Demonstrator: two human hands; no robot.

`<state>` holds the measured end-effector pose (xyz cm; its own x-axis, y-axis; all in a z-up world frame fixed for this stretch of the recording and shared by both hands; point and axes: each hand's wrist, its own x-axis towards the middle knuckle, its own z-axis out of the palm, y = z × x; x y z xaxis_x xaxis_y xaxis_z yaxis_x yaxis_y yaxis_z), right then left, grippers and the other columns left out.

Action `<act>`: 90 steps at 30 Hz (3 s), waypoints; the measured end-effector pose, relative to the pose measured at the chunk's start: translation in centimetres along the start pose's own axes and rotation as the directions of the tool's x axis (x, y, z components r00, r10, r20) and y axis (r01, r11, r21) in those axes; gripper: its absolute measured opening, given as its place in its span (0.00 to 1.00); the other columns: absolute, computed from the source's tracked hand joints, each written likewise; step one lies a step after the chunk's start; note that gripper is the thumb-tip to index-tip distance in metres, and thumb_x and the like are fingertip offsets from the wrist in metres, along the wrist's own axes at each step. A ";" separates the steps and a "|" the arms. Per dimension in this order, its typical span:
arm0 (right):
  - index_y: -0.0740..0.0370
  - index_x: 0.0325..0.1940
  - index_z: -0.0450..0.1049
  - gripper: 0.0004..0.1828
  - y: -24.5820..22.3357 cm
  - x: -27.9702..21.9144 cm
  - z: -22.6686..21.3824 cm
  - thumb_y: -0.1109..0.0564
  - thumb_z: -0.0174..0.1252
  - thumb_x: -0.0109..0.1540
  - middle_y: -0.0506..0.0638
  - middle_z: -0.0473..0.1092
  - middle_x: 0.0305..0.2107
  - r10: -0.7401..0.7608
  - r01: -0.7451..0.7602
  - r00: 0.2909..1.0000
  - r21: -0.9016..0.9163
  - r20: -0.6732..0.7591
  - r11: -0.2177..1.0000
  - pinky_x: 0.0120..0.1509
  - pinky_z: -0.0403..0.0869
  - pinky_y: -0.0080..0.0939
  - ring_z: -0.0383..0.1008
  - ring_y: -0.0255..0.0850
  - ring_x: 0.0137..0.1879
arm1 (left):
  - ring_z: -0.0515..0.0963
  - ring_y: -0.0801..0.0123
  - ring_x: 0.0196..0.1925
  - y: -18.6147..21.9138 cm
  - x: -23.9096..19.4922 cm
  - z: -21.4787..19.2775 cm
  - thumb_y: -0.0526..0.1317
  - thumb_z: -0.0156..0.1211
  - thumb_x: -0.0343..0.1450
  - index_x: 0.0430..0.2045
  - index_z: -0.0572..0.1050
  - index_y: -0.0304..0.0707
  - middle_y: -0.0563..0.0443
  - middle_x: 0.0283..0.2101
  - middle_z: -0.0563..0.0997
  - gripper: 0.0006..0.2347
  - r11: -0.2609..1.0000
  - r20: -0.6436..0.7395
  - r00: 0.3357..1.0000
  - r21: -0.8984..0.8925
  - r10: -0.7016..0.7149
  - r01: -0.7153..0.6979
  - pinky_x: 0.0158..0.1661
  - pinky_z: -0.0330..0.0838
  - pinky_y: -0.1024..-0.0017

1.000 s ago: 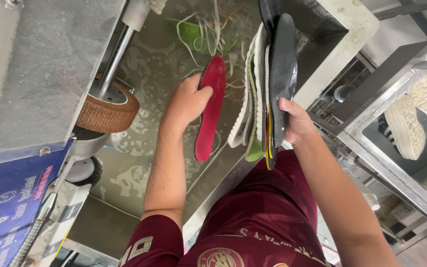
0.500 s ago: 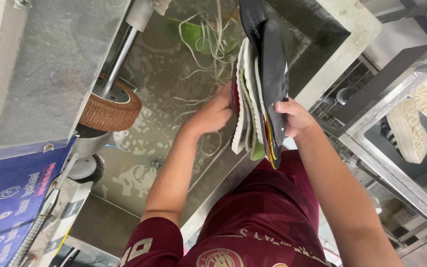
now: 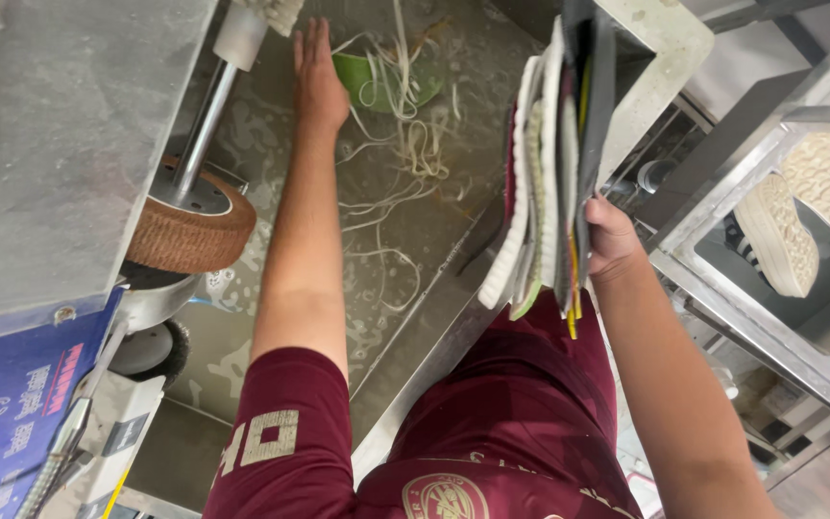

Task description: The person scrubs a white sneaker in a sink, then removes and stacks several insoles from a pile of shoes. They use a high-pressure water spray gun to rinse the stacked insoles on a metal grate, flipping them to clean both sides.

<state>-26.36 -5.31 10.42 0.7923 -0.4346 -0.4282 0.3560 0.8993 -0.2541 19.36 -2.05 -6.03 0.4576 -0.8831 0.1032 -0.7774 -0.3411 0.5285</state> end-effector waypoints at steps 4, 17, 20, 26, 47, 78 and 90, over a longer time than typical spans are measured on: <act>0.72 0.64 0.74 0.30 -0.5 -2.1 -2.7 0.54 0.71 0.61 0.63 0.76 0.52 -0.088 0.089 0.996 0.051 -0.031 0.995 0.65 0.78 0.52 0.80 0.52 0.56 | 0.61 0.50 0.74 -1.8 -0.2 1.9 0.31 0.54 0.76 0.59 0.73 0.42 0.48 0.67 0.71 0.15 0.887 0.327 0.852 0.361 -0.410 0.288 0.69 0.55 0.40; 0.66 0.63 0.70 0.37 0.1 -0.3 6.7 0.48 0.71 0.54 0.63 0.75 0.54 -0.043 0.045 0.997 -0.041 0.058 0.998 0.64 0.77 0.57 0.79 0.55 0.61 | 0.80 0.42 0.47 6.9 -10.0 -13.6 0.37 0.67 0.68 0.38 0.82 0.34 0.34 0.43 0.81 0.08 0.954 0.270 0.915 0.082 -0.299 0.288 0.47 0.74 0.53; 0.69 0.65 0.69 0.38 0.8 0.5 8.1 0.48 0.71 0.56 0.63 0.75 0.54 0.037 -0.039 0.996 0.027 0.081 0.999 0.68 0.76 0.59 0.78 0.56 0.63 | 0.82 0.42 0.43 12.0 -11.3 -19.7 0.37 0.66 0.66 0.34 0.83 0.35 0.33 0.40 0.82 0.07 0.906 0.348 0.839 0.224 -0.419 0.359 0.44 0.76 0.53; 0.72 0.65 0.70 0.31 3.4 1.2 3.4 0.51 0.68 0.64 0.67 0.75 0.54 0.188 -0.210 0.972 0.155 0.142 0.965 0.60 0.77 0.63 0.79 0.58 0.56 | 0.83 0.40 0.40 21.0 -13.3 -24.7 0.34 0.60 0.70 0.32 0.83 0.33 0.34 0.40 0.82 0.05 0.870 0.338 0.831 0.389 -0.441 0.303 0.42 0.78 0.53; 0.70 0.62 0.73 0.32 -0.9 -4.7 -1.5 0.48 0.75 0.61 0.56 0.77 0.45 -0.310 0.269 0.934 -0.222 -0.175 0.937 0.58 0.79 0.45 0.80 0.45 0.47 | 0.81 0.54 0.64 7.9 -2.8 -1.3 0.45 0.68 0.75 0.64 0.74 0.35 0.37 0.61 0.80 0.23 0.531 0.376 0.915 -0.751 -0.145 0.392 0.64 0.78 0.58; 0.67 0.66 0.71 0.38 -2.1 -5.6 -0.9 0.47 0.75 0.57 0.54 0.76 0.53 -0.347 0.209 0.861 -0.363 -0.373 0.908 0.63 0.78 0.45 0.79 0.44 0.55 | 0.77 0.45 0.59 18.2 -13.5 12.8 0.28 0.59 0.66 0.59 0.74 0.47 0.41 0.61 0.77 0.24 0.958 0.612 0.773 -0.286 0.167 0.019 0.58 0.73 0.55; 0.69 0.70 0.69 0.41 -2.9 -5.3 -0.9 0.49 0.76 0.58 0.55 0.75 0.56 -0.286 0.184 0.920 -0.350 -0.267 0.919 0.67 0.77 0.45 0.79 0.45 0.57 | 0.78 0.42 0.52 4.8 -28.6 -4.4 0.29 0.60 0.70 0.51 0.74 0.28 0.33 0.50 0.77 0.15 0.867 0.162 0.952 -0.395 -0.260 0.304 0.51 0.73 0.58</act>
<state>-32.08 -5.65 12.67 0.4950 -0.6701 -0.5531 0.2995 0.7292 -0.6153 4.48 22.98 -2.74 0.5682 -0.8040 -0.1756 -0.3642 -0.4370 0.8224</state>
